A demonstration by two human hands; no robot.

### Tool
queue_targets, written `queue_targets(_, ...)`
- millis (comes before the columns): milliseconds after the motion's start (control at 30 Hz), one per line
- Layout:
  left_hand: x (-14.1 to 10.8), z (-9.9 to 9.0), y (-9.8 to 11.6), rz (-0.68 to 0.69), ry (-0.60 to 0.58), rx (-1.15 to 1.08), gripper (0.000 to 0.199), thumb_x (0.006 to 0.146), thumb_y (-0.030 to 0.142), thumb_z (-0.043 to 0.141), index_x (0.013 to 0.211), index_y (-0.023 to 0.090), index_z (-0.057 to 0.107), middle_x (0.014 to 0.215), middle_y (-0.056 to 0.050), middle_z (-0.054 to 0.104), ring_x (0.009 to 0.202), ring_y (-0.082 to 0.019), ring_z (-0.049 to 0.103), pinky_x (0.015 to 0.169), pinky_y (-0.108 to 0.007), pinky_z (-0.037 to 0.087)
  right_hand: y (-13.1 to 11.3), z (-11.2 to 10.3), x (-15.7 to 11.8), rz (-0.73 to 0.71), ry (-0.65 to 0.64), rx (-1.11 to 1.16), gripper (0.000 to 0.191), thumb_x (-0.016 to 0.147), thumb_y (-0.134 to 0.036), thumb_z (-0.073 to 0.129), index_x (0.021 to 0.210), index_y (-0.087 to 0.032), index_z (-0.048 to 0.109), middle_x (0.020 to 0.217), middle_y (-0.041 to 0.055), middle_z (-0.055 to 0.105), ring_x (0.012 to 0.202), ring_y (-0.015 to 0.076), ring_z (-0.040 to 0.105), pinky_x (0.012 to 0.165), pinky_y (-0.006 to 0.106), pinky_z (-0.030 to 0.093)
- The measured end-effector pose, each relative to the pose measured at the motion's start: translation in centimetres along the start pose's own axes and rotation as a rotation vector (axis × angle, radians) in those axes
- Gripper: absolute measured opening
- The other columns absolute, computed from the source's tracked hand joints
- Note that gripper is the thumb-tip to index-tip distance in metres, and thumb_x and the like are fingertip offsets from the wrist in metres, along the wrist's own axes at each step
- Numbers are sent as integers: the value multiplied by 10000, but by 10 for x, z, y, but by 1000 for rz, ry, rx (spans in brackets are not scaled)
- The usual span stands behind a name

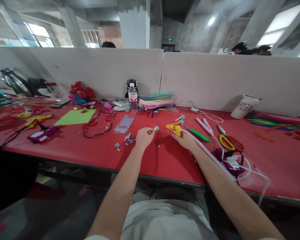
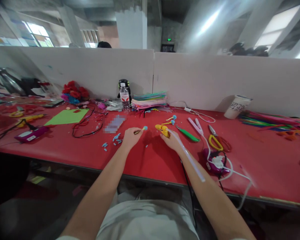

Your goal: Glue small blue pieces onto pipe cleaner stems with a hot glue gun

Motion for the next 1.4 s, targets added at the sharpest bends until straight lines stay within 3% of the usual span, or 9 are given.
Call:
queue_targets(233, -1, 1, 2, -14, -41, 56, 288, 856, 401, 561, 799, 203, 761, 744, -74, 714, 670, -158, 608, 637, -245, 394, -10, 16, -14, 106, -134, 362, 331, 796, -511, 610, 793, -181, 630, 721, 26, 648, 680, 177, 600, 704, 328, 510)
queue_targets(467, 0, 2, 3, 5, -58, 36, 280, 862, 388, 557, 845, 200, 764, 798, -66, 732, 714, -155, 620, 654, -234, 402, -21, 25, -17, -3, -232, 371, 324, 815, -496, 594, 753, -180, 623, 625, -4, 591, 583, 140, 535, 597, 282, 468)
queue_targets(833, -1, 0, 7, -16, -58, 23, 250, 846, 353, 569, 821, 199, 763, 769, -59, 724, 689, -151, 603, 631, -238, 389, -18, 26, -17, -20, -236, 303, 365, 835, -517, 561, 678, -189, 599, 600, 0, 571, 574, 147, 526, 598, 290, 444)
queue_targets(1067, -2, 2, 6, -29, -54, -25, 239, 838, 347, 580, 827, 186, 756, 789, -61, 728, 681, -144, 610, 624, -238, 384, -24, 23, -19, -55, -235, 286, 371, 842, -529, 547, 725, -183, 609, 583, -8, 546, 550, 131, 493, 563, 272, 420)
queue_targets(1400, -2, 2, 7, 10, -73, -27, 277, 857, 372, 562, 810, 184, 759, 747, -49, 722, 692, -150, 620, 628, -237, 399, -31, 20, -21, -35, -238, 281, 429, 830, -581, 538, 631, -201, 542, 546, -13, 500, 521, 125, 457, 533, 266, 403)
Point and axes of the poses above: each hand's wrist, its own x-axis towards the middle knuckle, its own z-axis out of the palm, y = z × x, the point moved 4 cm from there along x, towards the middle knuckle
